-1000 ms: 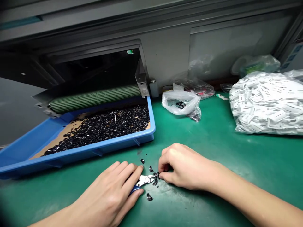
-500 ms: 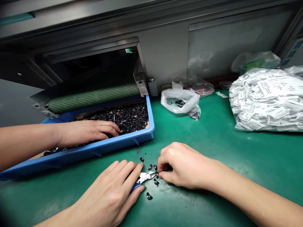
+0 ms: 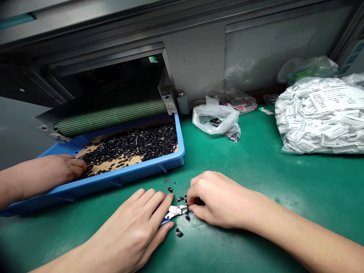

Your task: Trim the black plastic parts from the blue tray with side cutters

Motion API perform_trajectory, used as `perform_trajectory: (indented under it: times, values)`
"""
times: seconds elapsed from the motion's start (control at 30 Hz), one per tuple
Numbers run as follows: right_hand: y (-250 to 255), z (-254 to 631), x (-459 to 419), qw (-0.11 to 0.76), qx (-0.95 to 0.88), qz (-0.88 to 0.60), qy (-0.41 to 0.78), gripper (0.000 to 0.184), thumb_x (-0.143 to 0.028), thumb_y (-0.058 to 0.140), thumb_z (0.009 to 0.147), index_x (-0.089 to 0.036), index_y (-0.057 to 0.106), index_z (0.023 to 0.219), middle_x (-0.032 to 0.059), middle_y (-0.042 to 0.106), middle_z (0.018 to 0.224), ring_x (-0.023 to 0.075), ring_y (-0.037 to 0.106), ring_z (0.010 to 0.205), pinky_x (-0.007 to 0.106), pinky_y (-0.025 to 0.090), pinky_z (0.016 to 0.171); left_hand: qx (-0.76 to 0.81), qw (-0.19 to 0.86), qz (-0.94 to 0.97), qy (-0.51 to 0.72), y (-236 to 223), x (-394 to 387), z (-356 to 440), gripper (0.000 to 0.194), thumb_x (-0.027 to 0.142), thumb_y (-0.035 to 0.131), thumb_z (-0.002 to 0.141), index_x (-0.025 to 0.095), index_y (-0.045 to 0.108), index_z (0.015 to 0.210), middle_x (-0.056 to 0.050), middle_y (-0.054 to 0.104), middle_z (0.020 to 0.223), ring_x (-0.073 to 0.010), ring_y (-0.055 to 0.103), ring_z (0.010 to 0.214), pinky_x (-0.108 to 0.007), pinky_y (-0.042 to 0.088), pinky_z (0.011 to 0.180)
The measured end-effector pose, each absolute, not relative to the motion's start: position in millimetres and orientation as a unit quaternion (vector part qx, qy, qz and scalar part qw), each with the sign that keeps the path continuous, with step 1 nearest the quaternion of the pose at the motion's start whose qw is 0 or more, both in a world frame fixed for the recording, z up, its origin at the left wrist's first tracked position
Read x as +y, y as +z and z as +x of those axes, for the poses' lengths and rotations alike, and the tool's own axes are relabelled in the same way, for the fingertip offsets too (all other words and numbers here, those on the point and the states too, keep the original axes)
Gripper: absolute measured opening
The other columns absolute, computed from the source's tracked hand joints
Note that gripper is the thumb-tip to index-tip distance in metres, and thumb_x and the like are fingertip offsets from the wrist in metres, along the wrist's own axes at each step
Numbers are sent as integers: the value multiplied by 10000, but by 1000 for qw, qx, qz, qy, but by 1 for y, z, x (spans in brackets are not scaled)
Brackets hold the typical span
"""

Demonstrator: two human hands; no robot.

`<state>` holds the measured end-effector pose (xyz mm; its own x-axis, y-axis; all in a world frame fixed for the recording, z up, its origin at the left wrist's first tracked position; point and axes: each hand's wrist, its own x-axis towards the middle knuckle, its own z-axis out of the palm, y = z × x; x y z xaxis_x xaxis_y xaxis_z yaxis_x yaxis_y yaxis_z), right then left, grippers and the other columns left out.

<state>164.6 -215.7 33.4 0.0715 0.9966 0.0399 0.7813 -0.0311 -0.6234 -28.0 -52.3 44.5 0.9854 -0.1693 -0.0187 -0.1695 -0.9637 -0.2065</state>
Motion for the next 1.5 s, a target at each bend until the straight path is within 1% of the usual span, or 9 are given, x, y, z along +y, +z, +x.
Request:
perform_trajectory:
  times: [0.1, 0.27, 0.33, 0.43, 0.5, 0.67, 0.97, 1.33, 1.5]
  values:
    - [33, 163, -217, 261, -650, -682, 209, 150, -102, 632, 886, -188, 725, 806, 12, 715, 849, 151, 635, 774, 249, 426, 700, 103, 150, -983, 17, 54, -56, -23, 330, 286, 396, 1078, 105, 636, 1214, -94, 591, 985, -281, 547, 840, -476, 485, 744]
    - [31, 162, -216, 266, -647, -684, 208, 154, -99, 628, 885, -186, 702, 782, 8, 705, 835, 146, 622, 769, 246, 417, 691, 127, 186, -974, 21, 62, -58, -16, 297, 285, 406, 1071, 140, 661, 1025, -71, 550, 897, -262, 517, 771, -450, 462, 693]
    - [30, 162, -216, 268, -644, -686, 209, 154, -99, 631, 885, -189, 708, 786, 5, 707, 834, 146, 624, 768, 246, 421, 693, 138, 216, -967, 6, 65, -57, -14, 288, 278, 425, 1065, 129, 671, 1053, -79, 563, 910, -270, 520, 780, -451, 451, 681]
    - [29, 162, -216, 268, -642, -687, 209, 153, -114, 633, 896, -193, 725, 802, 11, 714, 835, 156, 631, 771, 254, 432, 700, 147, 261, -954, -15, 71, -52, -15, 309, 258, 442, 1056, 85, 672, 1169, -107, 595, 955, -293, 534, 814, -463, 439, 680]
    - [30, 163, -217, 267, -642, -688, 208, 154, -120, 635, 898, -195, 738, 813, 17, 721, 839, 163, 637, 774, 258, 438, 702, 133, 245, -960, -17, 72, -48, -19, 336, 268, 446, 1060, 64, 657, 1223, -116, 605, 975, -293, 542, 830, -464, 444, 700]
    - [31, 162, -216, 266, -639, -691, 208, 156, -105, 647, 885, -189, 748, 799, 28, 725, 827, 171, 644, 760, 265, 438, 684, 100, 116, -988, -2, 63, -38, -30, 362, 322, 439, 1085, 89, 596, 1314, -108, 609, 1055, -283, 567, 920, -480, 472, 822]
    - [30, 159, -215, 257, -643, -696, 191, 145, -158, 650, 927, -190, 774, 859, 40, 730, 867, 177, 657, 786, 268, 444, 708, 77, 49, -996, 22, 46, -35, -32, 320, 345, 388, 1105, 152, 552, 1302, -90, 592, 1087, -283, 560, 957, -495, 453, 859]
    - [29, 155, -215, 249, -660, -684, 184, 155, -157, 635, 954, -179, 736, 838, 32, 704, 850, 164, 636, 758, 275, 421, 696, 84, 56, -995, 20, 45, -40, -32, 328, 347, 412, 1100, 139, 562, 1305, -93, 592, 1072, -283, 552, 944, -477, 457, 836]
    - [26, 153, -215, 250, -663, -684, 173, 195, -160, 587, 989, -186, 687, 824, 23, 683, 855, 159, 629, 775, 269, 408, 696, 137, 131, -981, 32, 57, -43, -24, 228, 279, 473, 1067, 120, 617, 1144, -73, 551, 952, -254, 504, 793, -433, 460, 701]
